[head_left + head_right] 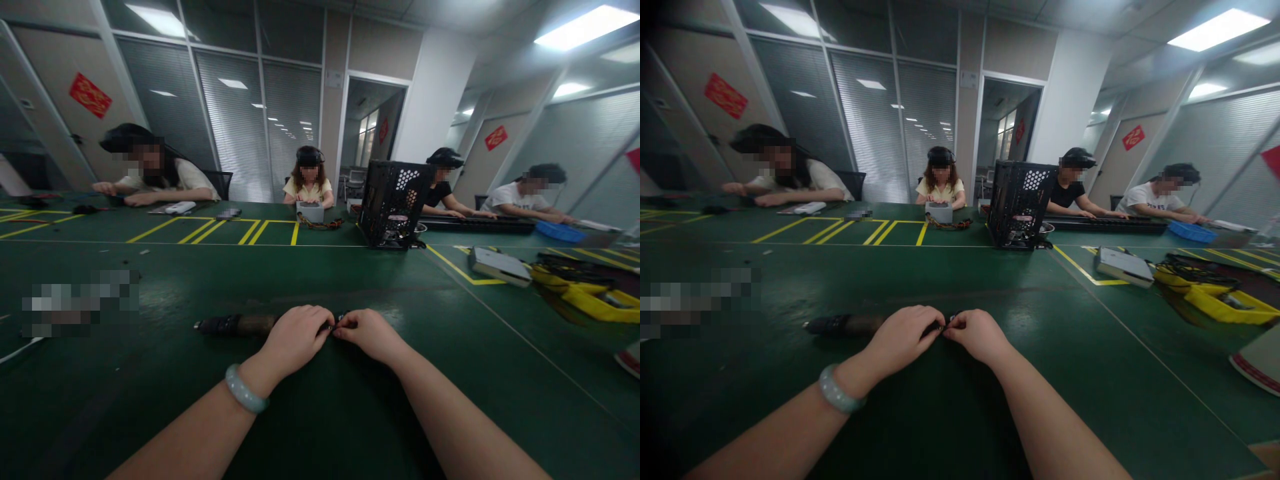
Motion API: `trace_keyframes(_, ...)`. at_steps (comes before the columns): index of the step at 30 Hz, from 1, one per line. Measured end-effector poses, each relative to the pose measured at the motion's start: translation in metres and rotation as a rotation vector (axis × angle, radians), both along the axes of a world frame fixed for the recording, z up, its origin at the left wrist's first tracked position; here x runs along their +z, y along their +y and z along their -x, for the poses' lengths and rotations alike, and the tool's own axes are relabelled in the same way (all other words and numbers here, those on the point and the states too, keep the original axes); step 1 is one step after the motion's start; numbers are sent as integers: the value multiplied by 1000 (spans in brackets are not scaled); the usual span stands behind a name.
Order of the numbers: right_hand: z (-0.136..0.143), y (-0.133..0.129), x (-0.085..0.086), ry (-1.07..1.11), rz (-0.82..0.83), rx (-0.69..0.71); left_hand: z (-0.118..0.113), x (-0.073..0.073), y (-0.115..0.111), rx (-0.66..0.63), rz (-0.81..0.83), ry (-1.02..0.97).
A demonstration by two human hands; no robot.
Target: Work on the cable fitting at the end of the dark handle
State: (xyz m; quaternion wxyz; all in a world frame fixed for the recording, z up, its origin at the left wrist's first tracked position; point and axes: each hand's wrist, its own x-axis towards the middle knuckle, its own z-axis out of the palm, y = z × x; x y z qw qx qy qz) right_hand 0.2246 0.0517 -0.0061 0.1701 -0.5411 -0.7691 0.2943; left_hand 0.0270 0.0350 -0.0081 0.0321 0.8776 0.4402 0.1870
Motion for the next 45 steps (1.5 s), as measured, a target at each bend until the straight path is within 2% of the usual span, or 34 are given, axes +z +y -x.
trace_keyframes(10, -1, 0, -2, 5, -1, 5, -1, 3, -2, -11, -5, 7)
trace_keyframes(17, 0, 1, -2, -20, -22, 11, -1, 2, -1, 27, -20, 29)
trace_keyframes(34, -1, 2, -4, 3, -10, -5, 0, 0, -1, -20, -13, -22)
trace_keyframes(40, -1, 1, -3, 9, -8, -2, 0, -1, -1, 34, -11, -39)
trace_keyframes(45, 0, 1, -1, -9, -21, 19, 0, 0, -1, 15, -8, -13)
